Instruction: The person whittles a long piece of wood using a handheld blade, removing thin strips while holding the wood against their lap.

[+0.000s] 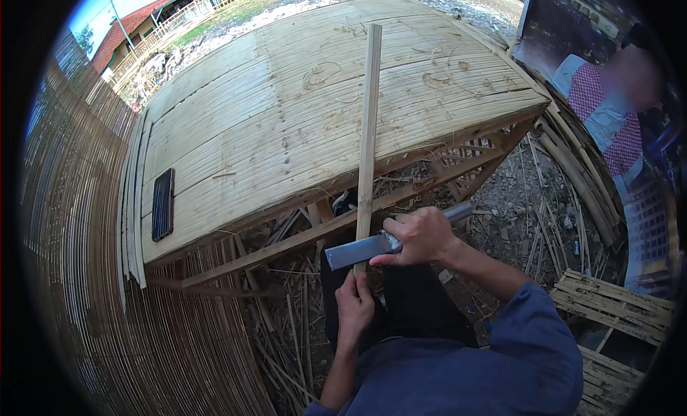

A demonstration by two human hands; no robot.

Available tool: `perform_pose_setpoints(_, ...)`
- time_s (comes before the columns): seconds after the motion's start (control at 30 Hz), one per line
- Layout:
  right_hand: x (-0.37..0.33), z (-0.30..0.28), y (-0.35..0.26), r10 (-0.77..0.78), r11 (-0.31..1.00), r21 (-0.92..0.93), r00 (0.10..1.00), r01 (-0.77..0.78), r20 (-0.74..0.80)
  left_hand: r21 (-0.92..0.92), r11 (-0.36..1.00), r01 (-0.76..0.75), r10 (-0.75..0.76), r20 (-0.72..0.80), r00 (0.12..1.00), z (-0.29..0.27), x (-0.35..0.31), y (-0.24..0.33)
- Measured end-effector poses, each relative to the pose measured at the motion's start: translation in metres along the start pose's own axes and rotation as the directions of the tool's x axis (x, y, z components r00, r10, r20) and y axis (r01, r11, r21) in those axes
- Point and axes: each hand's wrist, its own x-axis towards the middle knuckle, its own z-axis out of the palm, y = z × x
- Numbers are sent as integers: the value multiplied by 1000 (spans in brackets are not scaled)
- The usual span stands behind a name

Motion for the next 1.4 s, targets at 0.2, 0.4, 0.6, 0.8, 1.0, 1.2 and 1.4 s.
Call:
perform_pose_setpoints(0.2,24,-3,24,149,989,2,985,-149,-83,66,996,63,-66,36,997,1,-3,12)
perform_pose_setpoints(0.4,11,-6,9,4,999,-33,995,-1,101,8,999,46,-46,34,998,5,-5,5)
perform_pose_setpoints(0.6,10,-8,18,129,991,29,991,-129,20,17,994,109,-110,42,993,3,-8,-3)
perform_pose_setpoints(0.8,9,-11,14,96,995,-12,993,-96,63,-23,998,52,-51,8,999,6,-9,1)
perform_pose_setpoints(1.0,16,-11,25,109,994,-6,993,-109,42,52,996,73,-74,21,997,7,-2,10)
perform_pose_setpoints(1.2,22,-10,40,51,999,-12,997,-52,-54,95,995,16,-19,28,999,8,-3,9)
perform_pose_setpoints(1.4,20,-7,34,35,997,-61,999,-37,-39,70,997,-41,42,-16,999,10,-7,8)
